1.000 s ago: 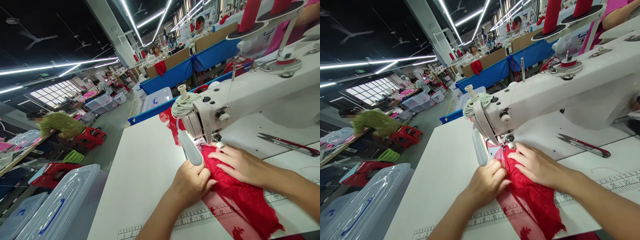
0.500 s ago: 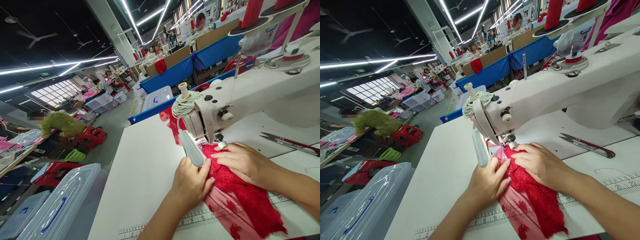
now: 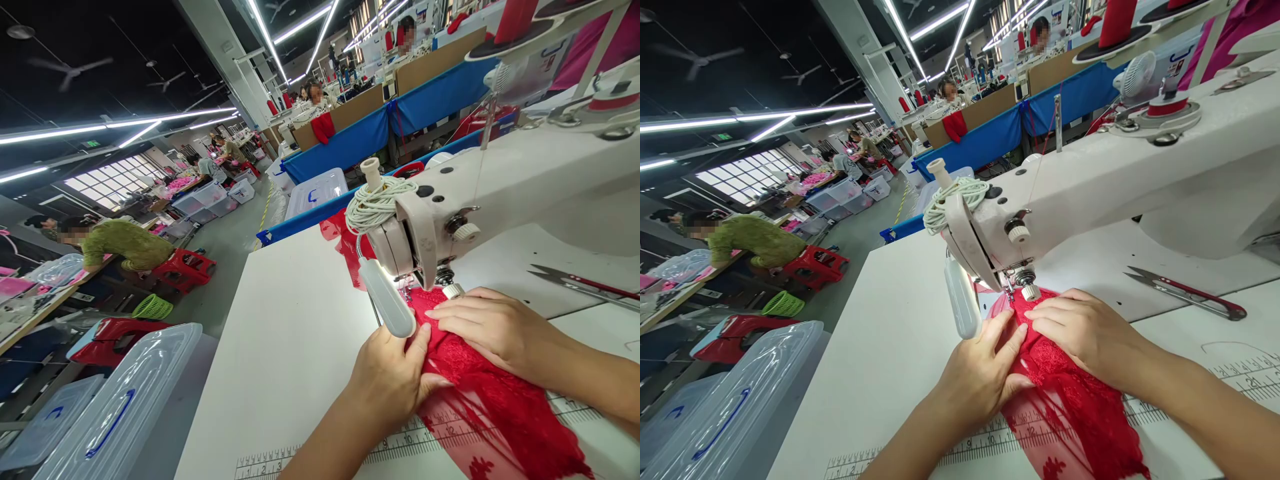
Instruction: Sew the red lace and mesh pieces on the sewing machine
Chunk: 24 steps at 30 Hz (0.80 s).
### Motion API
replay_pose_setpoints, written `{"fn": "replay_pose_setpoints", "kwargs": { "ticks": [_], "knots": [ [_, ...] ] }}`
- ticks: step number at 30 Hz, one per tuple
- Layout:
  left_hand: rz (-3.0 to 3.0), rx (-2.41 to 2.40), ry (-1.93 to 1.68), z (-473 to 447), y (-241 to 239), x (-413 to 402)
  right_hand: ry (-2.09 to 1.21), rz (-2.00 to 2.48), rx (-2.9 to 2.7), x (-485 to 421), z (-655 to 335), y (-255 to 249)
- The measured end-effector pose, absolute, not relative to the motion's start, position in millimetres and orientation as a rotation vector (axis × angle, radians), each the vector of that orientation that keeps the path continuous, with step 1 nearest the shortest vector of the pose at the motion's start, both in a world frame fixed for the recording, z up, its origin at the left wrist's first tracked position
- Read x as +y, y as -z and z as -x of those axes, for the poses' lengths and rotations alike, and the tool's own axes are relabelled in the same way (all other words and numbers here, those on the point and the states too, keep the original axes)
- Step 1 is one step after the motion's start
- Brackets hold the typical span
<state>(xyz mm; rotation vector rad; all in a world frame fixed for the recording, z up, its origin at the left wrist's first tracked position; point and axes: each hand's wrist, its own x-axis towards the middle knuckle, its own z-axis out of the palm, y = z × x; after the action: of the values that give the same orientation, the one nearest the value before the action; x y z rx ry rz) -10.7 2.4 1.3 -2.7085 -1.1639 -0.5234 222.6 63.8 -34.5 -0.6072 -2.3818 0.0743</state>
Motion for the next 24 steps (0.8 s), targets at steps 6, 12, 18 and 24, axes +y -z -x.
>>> {"fn": "replay_pose_setpoints", "kwargs": {
  "ticks": [6,12,18,24],
  "knots": [
    [2.594,-1.131,0.553,10.4,2.4,-0.6,-0.053,0.586,-2.361,65.1,-221.3,33.8],
    [2.549,-1.163,0.514,10.8,3.6,-1.0,-0.056,0.602,-2.345,65.8,-220.8,31.3],
    [2.554,-1.173,0.472,11.1,1.5,0.1,-0.057,0.619,-2.357,66.9,-220.0,29.7],
    [2.523,-1.191,0.473,11.0,-2.0,4.7,-0.008,0.593,-2.359,71.3,-218.0,30.2]
  ]
}}
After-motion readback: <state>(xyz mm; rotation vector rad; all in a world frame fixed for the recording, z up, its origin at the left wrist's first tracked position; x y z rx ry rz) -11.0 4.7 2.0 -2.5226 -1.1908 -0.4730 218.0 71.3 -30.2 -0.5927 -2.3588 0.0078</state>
